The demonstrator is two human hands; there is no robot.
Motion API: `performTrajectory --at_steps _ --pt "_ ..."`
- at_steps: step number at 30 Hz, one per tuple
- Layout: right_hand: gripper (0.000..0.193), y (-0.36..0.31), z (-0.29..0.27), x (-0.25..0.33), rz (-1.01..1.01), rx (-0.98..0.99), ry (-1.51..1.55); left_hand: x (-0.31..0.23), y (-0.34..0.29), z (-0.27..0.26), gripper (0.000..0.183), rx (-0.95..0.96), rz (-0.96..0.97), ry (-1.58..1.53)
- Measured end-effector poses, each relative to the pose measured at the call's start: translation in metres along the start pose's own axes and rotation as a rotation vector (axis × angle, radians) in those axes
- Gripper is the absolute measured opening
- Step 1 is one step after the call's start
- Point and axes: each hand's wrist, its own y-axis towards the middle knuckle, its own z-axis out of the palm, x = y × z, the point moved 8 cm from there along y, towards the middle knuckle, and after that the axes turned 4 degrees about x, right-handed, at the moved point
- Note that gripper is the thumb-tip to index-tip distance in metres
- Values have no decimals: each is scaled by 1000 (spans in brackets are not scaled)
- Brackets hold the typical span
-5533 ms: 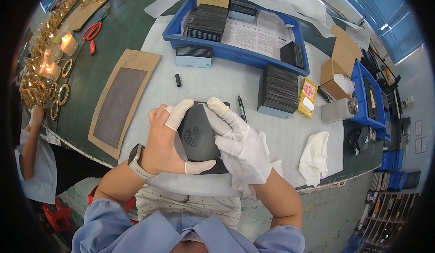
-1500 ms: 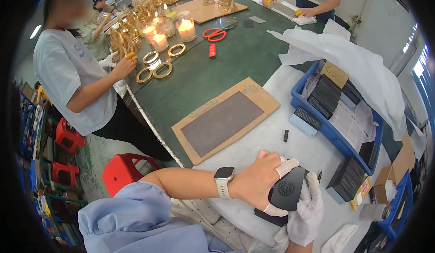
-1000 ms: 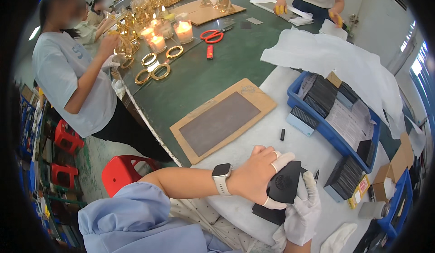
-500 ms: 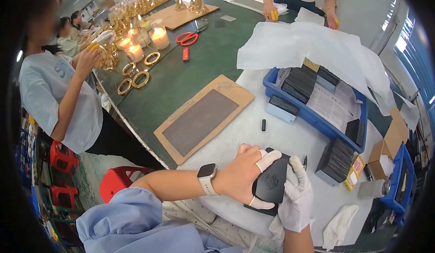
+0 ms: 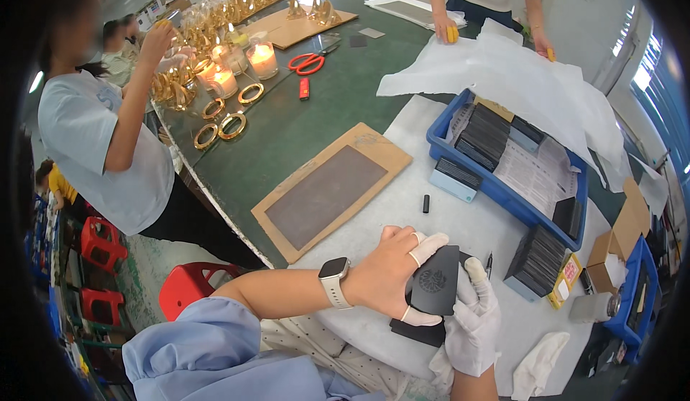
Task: The person cleans the surface of small black rectangular electronic devices using a white cloth. They wipe the top and sides of each unit, then place it into a blue bin. The person also uses a black marker to write on the top of one of the devices before stacking it.
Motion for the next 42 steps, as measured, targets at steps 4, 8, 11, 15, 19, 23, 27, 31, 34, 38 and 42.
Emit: performTrajectory --at_steps 4,8,11,15,19,23,27,31,34,38,42 --pt "61 3 -7 -3 -5 -40 -24 -7 -4 5 103 13 35 -38" --pt "61 5 -14 -4 -9 -84 -69 -6 -4 9 103 7 50 -20" --pt "63 5 -9 -3 -32 -11 -17 -3 -3 6 102 2 6 -1" --pt "64 2 -4 -4 -3 -18 15 0 0 -1 101 -18 -4 35" --pt "65 1 -2 -3 2 -6 44 0 0 -1 100 -28 -1 36" --pt "72 1 -2 -2 22 -20 -61 0 1 -3 100 -26 -5 38" --pt "74 0 3 0 30 -11 -52 1 1 -4 100 -42 2 20" --pt "69 1 2 -1 3 18 -6 2 1 -3 101 -32 -9 8" --pt "67 4 1 -2 -29 12 -14 -2 -1 3 101 -20 7 -23" --pt "67 6 -1 0 -38 -23 -9 -8 -4 9 101 15 13 -43" --pt "64 6 -9 -2 -9 -78 -48 -5 -3 7 102 -12 26 -1"
